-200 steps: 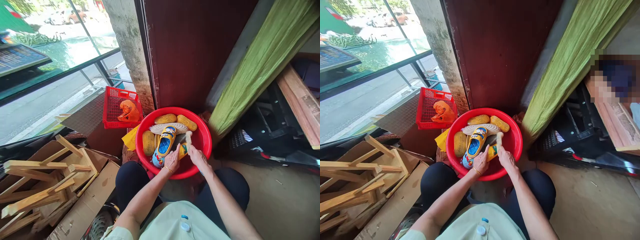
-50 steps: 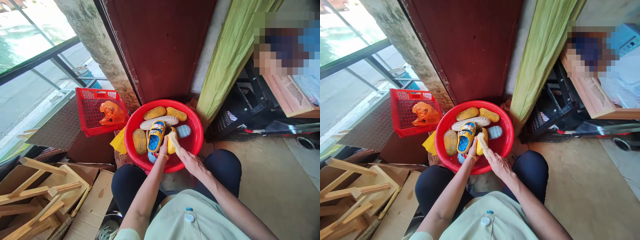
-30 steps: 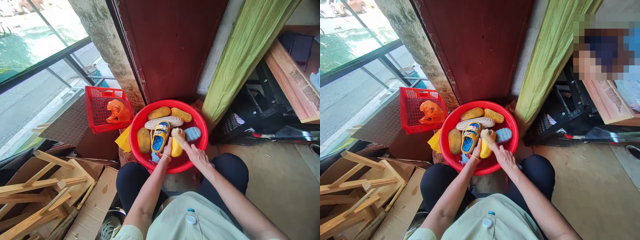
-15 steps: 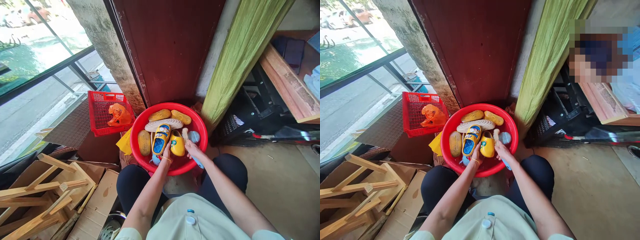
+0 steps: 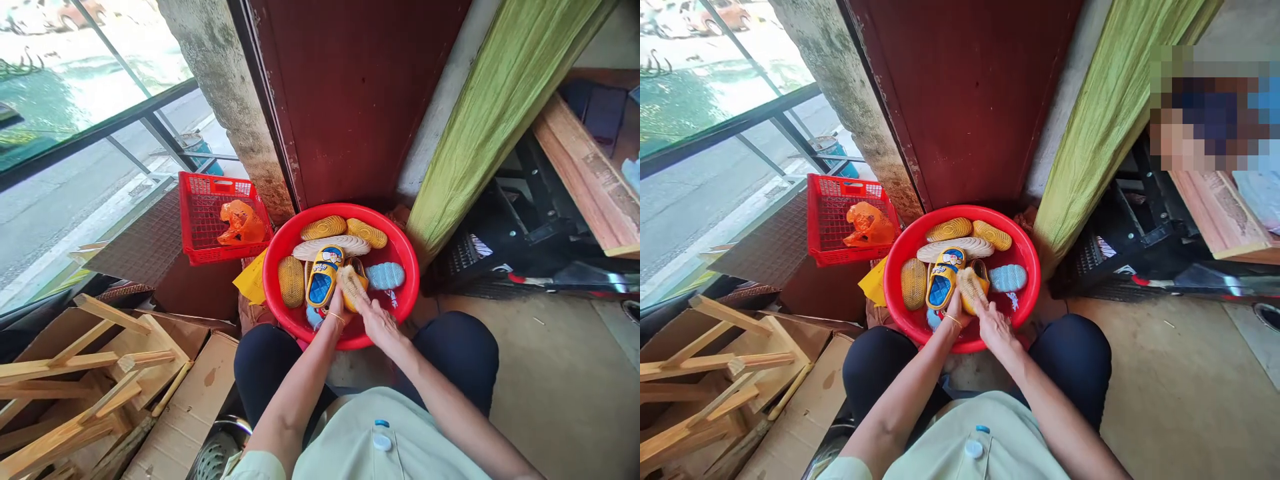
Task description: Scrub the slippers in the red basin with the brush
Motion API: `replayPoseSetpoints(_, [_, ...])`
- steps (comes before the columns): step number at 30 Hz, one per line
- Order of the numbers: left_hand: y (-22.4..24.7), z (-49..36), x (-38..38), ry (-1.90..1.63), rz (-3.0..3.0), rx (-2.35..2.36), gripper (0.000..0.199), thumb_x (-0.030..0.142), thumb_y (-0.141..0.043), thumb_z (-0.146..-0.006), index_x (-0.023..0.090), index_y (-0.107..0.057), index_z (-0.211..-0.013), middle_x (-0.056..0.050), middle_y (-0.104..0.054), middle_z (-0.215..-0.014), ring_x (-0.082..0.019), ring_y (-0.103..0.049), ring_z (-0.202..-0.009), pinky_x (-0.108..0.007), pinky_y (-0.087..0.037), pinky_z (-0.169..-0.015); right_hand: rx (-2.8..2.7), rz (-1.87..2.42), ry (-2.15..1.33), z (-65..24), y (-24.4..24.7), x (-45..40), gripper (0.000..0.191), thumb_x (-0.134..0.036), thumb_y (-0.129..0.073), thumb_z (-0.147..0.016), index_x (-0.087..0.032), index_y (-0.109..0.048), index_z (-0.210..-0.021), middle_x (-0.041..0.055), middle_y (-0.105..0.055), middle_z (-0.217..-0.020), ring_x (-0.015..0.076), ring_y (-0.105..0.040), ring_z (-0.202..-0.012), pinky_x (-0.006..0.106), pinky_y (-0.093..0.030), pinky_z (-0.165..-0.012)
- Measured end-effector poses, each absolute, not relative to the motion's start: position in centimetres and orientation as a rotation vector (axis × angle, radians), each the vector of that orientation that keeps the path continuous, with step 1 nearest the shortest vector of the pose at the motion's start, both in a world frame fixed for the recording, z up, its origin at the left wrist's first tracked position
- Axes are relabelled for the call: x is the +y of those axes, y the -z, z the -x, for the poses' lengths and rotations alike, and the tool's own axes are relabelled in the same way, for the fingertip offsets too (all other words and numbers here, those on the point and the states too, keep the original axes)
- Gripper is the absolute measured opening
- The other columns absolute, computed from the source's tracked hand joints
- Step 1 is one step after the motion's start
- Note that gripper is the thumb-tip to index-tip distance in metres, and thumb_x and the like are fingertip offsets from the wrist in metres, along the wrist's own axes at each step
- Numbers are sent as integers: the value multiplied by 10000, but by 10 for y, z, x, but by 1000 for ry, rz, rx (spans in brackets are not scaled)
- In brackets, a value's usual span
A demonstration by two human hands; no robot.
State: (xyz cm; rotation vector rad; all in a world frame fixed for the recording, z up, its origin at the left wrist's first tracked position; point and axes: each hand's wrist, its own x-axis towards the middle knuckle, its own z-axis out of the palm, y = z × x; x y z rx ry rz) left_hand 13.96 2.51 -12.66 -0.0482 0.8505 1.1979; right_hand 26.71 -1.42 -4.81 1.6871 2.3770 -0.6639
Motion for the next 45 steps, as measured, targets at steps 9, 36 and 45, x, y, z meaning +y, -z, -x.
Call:
replayPoseSetpoints(9, [118,-135,22,-1221,166,840,556,627,-524,-953,175,-667,-1243,-131,-708,-1264,-285,-671,-1185,-407,-555,-1014,2382,-1677,601,-258,42,2,645,-192,-367,-1019,-275,-265,-1651,195,-640,-1256,256,-697,-928,356,-535,-825])
replayPoseSetpoints(36, [116,-133,12,-1330,-338,1111,571,197,-786,-571,183,-764,-1142,-51,-783,-1033,-255,-701,-1000,-336,-538,-899,2256,-1984,615,-303,60,44,610,-207,-327,-1017,-238,-340,-1626,195,-660,-1264,292,-683,-1100,403,-515,-944])
replayPoseSetpoints(45, [137,-127,21,-1389,-197,1349,123,307,-719,-748,216,-673,-817,-88,-772,-1000,-315,-589,-1309,-415,-459,-1115,2232,-1913,929,-304,72,60,612,-156,-428,-973,-195,-427,-1583,204,-708,-1225,292,-696,-1109,424,-499,-985])
